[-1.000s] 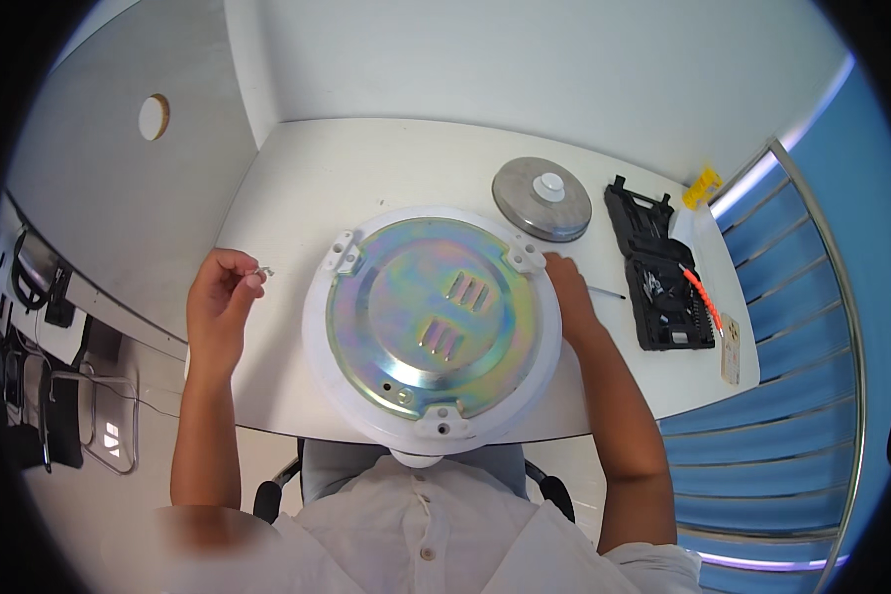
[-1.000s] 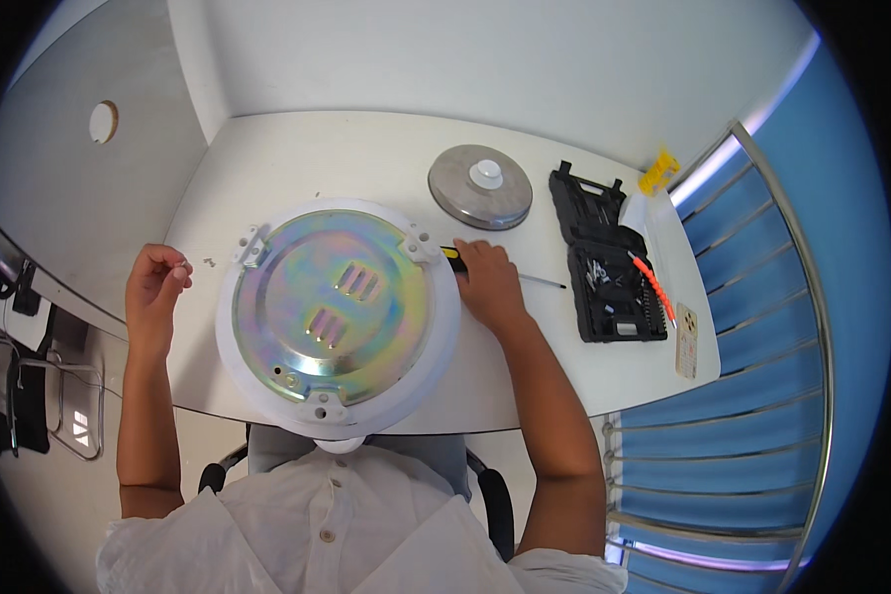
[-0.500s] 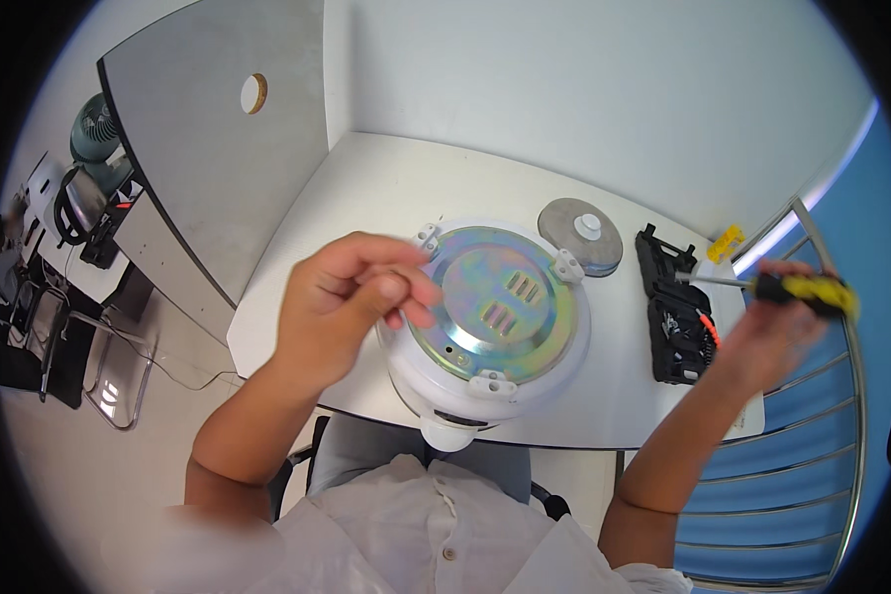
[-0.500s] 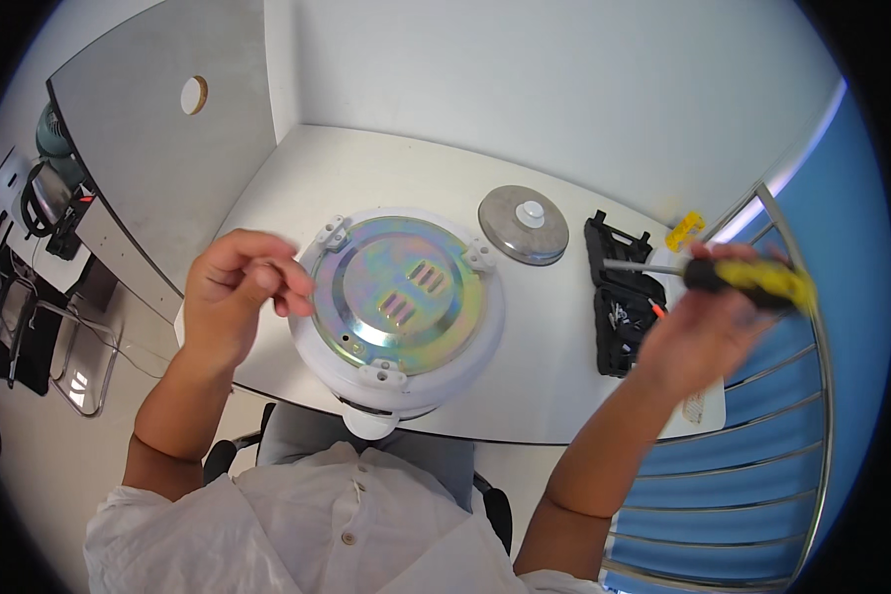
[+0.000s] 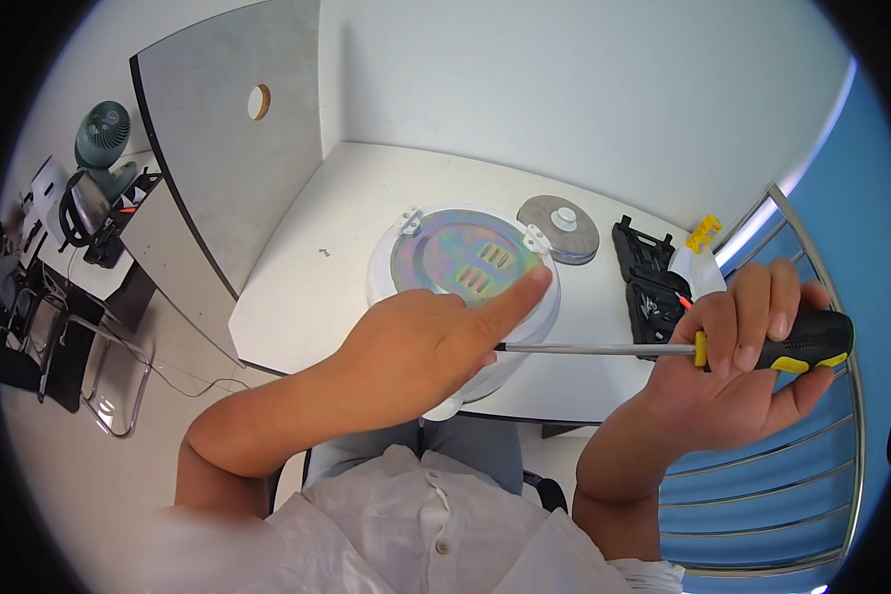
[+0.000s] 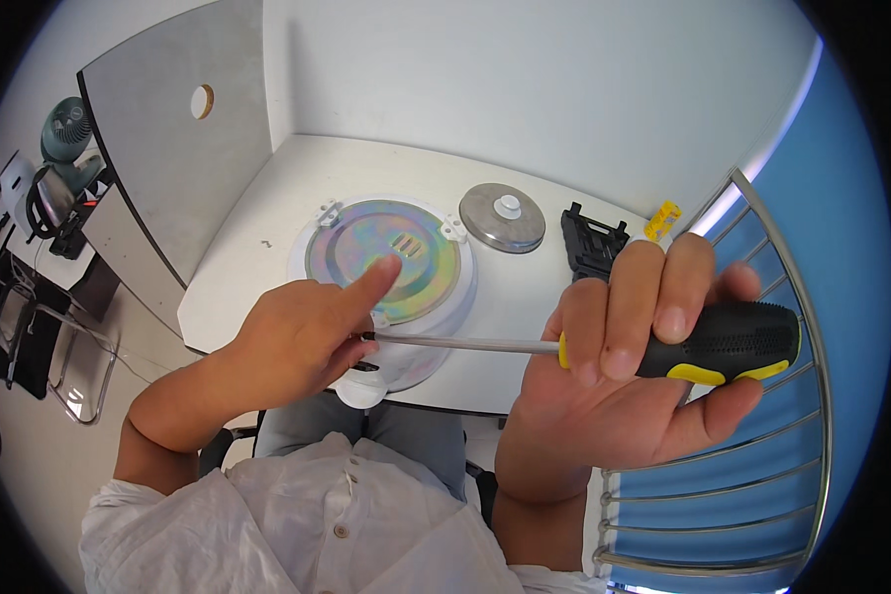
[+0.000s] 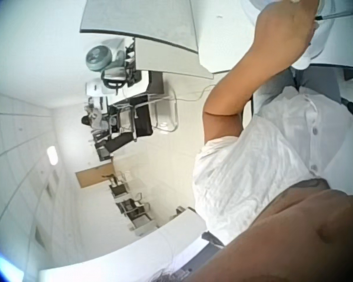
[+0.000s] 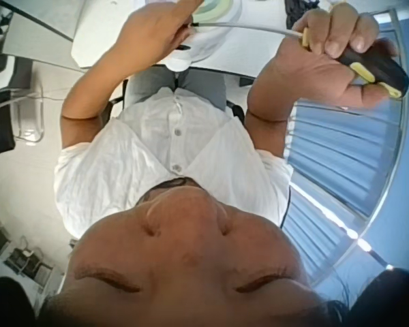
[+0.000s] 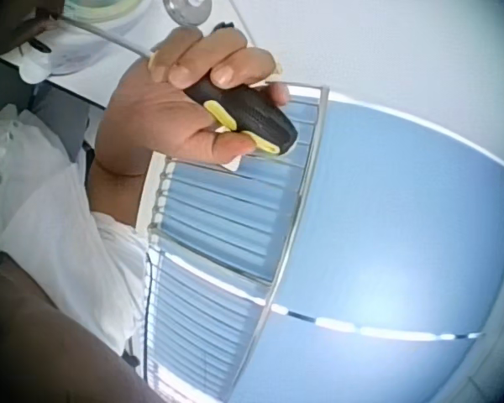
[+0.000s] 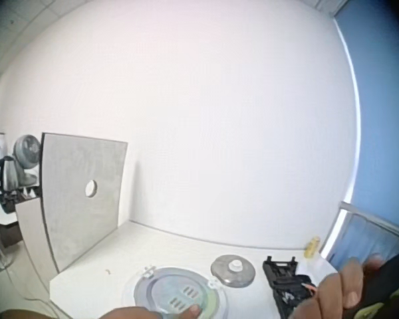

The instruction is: The person uses a screwdriver to tighten screws on the internal components of a white circular device. They then place a circular metal cover over the opening and secure it with screws.

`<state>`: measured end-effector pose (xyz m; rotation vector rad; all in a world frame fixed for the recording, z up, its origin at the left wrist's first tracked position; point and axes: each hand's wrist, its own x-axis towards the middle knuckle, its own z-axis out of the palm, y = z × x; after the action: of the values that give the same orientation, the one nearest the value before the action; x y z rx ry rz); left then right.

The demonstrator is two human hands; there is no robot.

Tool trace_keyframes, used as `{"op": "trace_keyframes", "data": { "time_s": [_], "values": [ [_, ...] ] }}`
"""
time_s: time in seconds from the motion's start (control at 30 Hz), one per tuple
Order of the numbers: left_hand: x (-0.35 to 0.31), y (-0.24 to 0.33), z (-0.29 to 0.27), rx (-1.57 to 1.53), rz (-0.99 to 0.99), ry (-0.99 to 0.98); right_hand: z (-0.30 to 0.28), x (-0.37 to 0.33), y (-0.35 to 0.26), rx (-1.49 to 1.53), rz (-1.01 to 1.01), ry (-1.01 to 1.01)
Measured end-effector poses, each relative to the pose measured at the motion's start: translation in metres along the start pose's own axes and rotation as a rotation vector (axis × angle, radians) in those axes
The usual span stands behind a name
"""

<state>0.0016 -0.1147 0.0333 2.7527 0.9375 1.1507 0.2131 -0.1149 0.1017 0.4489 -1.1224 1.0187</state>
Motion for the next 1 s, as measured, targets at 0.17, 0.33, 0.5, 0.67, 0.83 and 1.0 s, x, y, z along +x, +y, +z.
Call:
{"op": "trace_keyframes", "data": {
  "time_s": [0.17, 0.33, 0.5, 0.67, 0.83, 1.0],
  "values": [
    [0.001, 0.012, -0.005, -0.010, 0.048, -0.007, 0.004, -0.005, -0.007, -0.004, 0.027, -0.020],
    [0.000, 0.014, -0.004, -0.042, 0.039, -0.019, 0.006, -0.007, -0.009, -0.004, 0.014, -0.015],
    [-0.003, 0.014, -0.002, -0.097, 0.004, -0.014, -0.002, -0.012, -0.015, -0.013, 0.004, -0.051],
    [-0.001, 0.014, 0.001, -0.100, 0.022, -0.011, -0.006, -0.014, -0.023, -0.033, 0.041, -0.112],
    [0.000, 0.015, 0.001, -0.026, 0.060, 0.002, -0.013, -0.014, -0.020, -0.019, 0.043, -0.100],
    [0.001, 0.009, 0.003, 0.047, 0.095, 0.090, -0.012, -0.015, -0.011, -0.029, -0.004, -0.001]
  ]
}}
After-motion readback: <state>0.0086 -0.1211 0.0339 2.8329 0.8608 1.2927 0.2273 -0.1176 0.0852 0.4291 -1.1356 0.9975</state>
